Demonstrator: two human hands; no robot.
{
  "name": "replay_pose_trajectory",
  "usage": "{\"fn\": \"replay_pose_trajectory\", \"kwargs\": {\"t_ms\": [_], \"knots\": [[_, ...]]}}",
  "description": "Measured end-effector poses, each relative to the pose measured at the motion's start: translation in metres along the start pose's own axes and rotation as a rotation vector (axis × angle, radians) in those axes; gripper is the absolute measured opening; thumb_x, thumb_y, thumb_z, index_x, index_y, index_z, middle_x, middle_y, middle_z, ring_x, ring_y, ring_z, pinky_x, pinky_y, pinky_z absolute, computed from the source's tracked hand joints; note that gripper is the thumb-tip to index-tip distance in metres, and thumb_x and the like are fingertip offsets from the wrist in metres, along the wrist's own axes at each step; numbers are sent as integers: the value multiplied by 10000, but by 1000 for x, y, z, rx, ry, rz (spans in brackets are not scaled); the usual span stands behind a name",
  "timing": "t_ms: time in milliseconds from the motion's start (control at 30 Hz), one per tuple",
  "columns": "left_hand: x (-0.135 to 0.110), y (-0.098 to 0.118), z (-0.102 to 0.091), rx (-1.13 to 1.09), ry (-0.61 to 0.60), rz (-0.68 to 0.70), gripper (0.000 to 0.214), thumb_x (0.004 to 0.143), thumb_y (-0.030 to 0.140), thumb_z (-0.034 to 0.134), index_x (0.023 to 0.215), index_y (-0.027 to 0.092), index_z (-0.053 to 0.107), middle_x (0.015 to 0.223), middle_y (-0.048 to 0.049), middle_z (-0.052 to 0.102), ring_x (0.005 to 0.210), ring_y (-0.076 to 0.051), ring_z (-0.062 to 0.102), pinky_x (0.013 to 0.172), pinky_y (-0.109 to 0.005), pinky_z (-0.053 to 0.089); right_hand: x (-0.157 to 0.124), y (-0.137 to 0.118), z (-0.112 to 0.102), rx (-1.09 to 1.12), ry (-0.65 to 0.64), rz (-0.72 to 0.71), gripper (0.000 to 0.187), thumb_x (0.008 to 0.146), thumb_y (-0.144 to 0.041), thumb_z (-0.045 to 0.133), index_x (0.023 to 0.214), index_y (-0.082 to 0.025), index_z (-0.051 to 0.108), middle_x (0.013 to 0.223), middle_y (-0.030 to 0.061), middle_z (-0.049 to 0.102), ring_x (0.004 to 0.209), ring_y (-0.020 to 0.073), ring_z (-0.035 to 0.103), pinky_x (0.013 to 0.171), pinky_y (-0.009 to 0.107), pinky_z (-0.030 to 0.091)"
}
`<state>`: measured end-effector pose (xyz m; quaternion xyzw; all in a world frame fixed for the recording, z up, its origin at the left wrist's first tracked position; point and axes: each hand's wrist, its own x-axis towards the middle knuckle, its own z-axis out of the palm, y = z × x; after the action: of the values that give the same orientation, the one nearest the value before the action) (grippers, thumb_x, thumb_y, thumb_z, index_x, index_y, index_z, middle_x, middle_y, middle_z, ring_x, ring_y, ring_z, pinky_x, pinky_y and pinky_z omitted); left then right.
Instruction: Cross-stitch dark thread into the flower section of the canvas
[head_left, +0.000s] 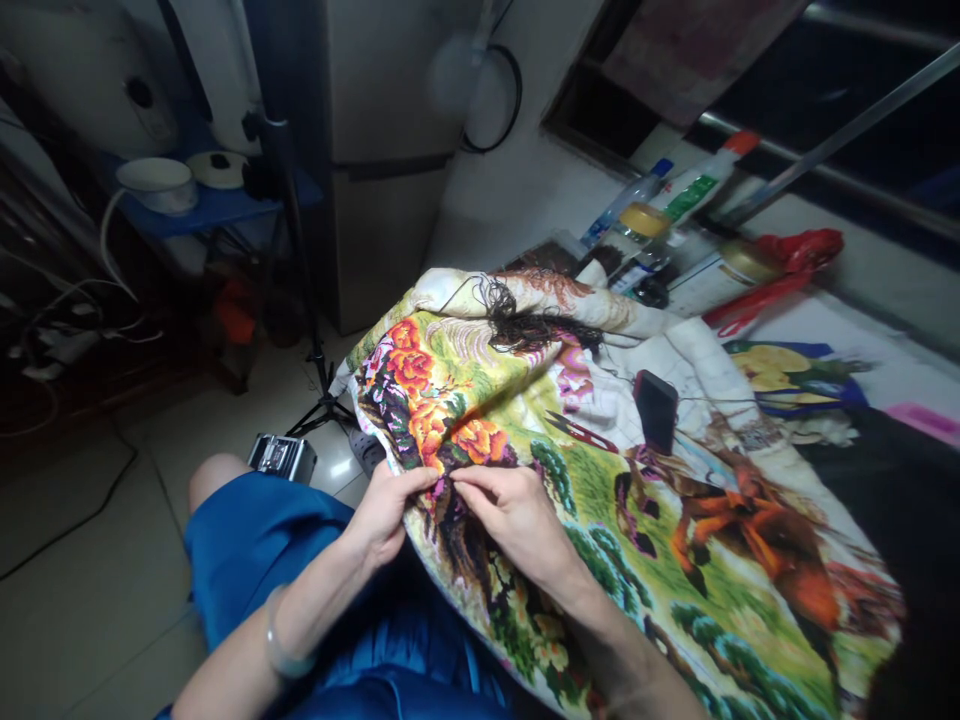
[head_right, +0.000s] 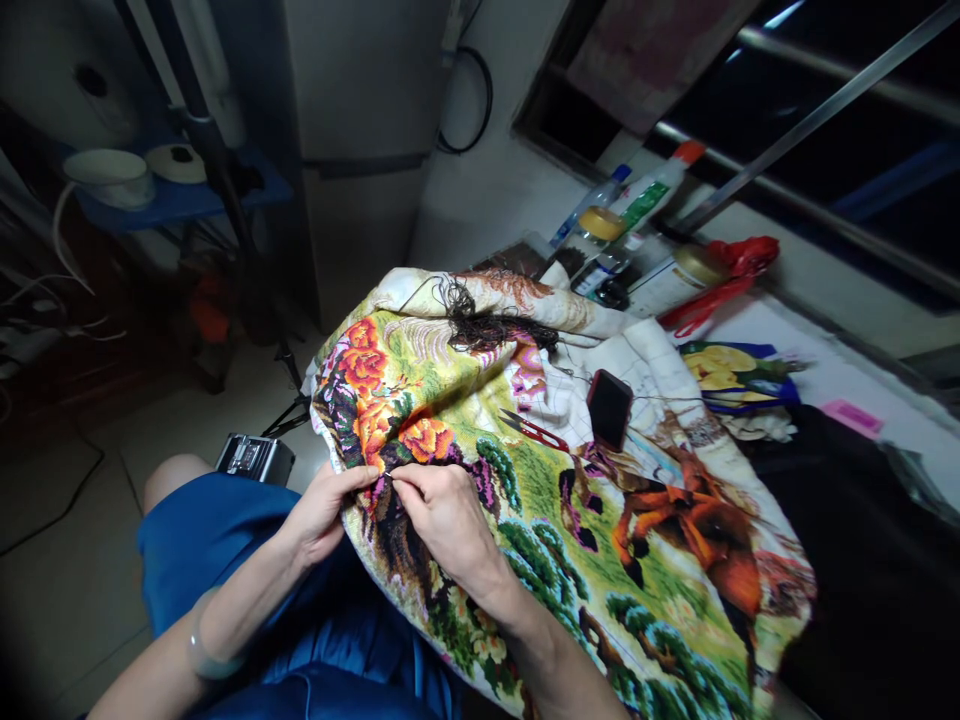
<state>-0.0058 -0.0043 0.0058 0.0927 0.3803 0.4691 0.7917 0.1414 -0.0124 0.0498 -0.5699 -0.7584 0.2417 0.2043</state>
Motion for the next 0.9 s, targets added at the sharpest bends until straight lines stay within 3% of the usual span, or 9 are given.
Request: {"fn": "replay_pose_trajectory", "kwargs": {"t_ms": [333, 633, 900], "knots": [[-2, 2, 2, 15, 31, 31, 437, 491, 163, 813, 914, 122, 714, 833, -83, 756, 798, -255, 700, 852, -375, 521, 5, -8, 2, -428, -175, -79, 220, 890, -118, 510, 920, -184, 717, 825, 61, 741, 742, 180, 702, 673, 237, 486], [-1, 3, 6, 28, 7, 43, 355, 503, 161, 798, 848, 118, 725, 790, -74, 752, 772, -252, 697, 832, -374, 524, 18, 17, -7, 57, -170, -190, 197, 887, -116, 524, 881, -192, 705, 805, 24, 733, 685, 148, 671, 669, 239, 491], [-1, 6, 5, 39, -18, 17, 390, 503, 169, 807, 881, 120, 722, 822, -86, 754, 835, -274, 696, 858, -395, 518, 20, 23, -4, 52, -139, -273, 188, 925, -169, 519, 854, -181, 692, 775, 24, 713, 680, 137, 650, 697, 231, 493]]}}
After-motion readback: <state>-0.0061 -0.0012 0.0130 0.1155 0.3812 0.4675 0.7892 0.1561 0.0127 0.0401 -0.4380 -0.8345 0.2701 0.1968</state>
